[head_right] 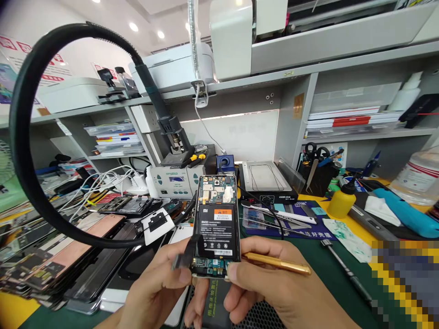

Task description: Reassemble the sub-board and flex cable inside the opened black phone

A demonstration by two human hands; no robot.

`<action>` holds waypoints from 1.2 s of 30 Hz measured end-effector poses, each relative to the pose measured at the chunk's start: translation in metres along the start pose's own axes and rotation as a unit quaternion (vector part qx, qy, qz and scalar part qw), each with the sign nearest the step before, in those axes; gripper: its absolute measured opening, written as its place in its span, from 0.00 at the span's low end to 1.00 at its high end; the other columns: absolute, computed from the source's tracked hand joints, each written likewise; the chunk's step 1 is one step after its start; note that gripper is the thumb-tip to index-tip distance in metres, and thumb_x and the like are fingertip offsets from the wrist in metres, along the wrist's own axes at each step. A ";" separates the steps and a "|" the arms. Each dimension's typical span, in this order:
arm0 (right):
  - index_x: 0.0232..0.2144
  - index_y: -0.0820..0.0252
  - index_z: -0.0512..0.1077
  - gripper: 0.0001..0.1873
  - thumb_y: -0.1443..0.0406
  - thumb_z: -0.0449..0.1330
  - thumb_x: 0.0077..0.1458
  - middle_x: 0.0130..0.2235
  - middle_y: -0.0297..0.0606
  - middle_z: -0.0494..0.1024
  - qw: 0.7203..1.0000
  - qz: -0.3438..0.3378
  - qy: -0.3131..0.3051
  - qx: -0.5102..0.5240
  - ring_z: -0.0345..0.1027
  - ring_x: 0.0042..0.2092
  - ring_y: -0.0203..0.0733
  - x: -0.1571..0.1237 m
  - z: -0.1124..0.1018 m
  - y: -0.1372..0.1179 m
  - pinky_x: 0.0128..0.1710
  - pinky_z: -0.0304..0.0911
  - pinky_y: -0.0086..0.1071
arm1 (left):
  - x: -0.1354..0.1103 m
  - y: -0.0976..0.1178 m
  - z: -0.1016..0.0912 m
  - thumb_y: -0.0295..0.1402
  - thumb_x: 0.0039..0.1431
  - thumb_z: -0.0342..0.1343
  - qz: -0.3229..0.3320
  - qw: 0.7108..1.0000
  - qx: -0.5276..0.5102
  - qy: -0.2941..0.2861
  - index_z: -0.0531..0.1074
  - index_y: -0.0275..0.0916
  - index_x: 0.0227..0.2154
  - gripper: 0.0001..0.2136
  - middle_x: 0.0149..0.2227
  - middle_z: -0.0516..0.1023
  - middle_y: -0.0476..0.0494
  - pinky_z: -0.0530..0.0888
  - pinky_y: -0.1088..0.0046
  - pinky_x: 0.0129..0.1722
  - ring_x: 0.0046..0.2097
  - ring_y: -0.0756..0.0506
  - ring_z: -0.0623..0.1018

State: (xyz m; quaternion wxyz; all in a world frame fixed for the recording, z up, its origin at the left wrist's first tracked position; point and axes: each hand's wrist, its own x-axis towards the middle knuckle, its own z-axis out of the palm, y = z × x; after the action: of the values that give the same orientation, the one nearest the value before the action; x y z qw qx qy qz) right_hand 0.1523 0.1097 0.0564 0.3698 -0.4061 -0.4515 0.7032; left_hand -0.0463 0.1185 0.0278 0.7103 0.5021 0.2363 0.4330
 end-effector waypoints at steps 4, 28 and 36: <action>0.36 0.62 0.82 0.09 0.62 0.69 0.55 0.26 0.39 0.82 1.000 0.007 0.011 -0.018 0.75 0.29 0.41 -0.003 0.002 -0.003 0.30 0.71 0.31 | -0.002 0.000 -0.001 0.32 0.48 0.52 -0.007 1.000 0.006 -0.012 0.78 0.29 0.43 0.20 0.20 0.73 0.45 0.67 0.77 0.18 0.17 0.50 0.69; 0.41 0.64 0.81 0.09 0.66 0.65 0.60 0.29 0.41 0.83 0.997 -0.033 -0.055 -0.047 0.76 0.30 0.39 -0.004 -0.009 -0.009 0.33 0.71 0.32 | -0.005 0.011 -0.002 0.32 0.56 0.62 0.017 0.999 0.032 -0.015 0.81 0.35 0.45 0.15 0.30 0.80 0.39 0.77 0.71 0.29 0.31 0.45 0.78; 0.48 0.65 0.80 0.17 0.62 0.69 0.59 0.30 0.42 0.84 0.989 -0.025 -0.140 -0.047 0.79 0.30 0.39 0.006 -0.023 -0.004 0.34 0.77 0.35 | -0.001 0.021 0.004 0.29 0.62 0.55 -0.047 0.983 -0.162 0.068 0.81 0.35 0.45 0.13 0.39 0.84 0.39 0.77 0.67 0.38 0.35 0.43 0.81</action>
State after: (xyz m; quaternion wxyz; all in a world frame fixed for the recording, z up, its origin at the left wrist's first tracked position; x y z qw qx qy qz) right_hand 0.1711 0.1238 0.0532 0.3011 -0.3095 -0.5409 0.7218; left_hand -0.0519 0.1178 0.0488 0.7839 0.3382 0.2348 0.4647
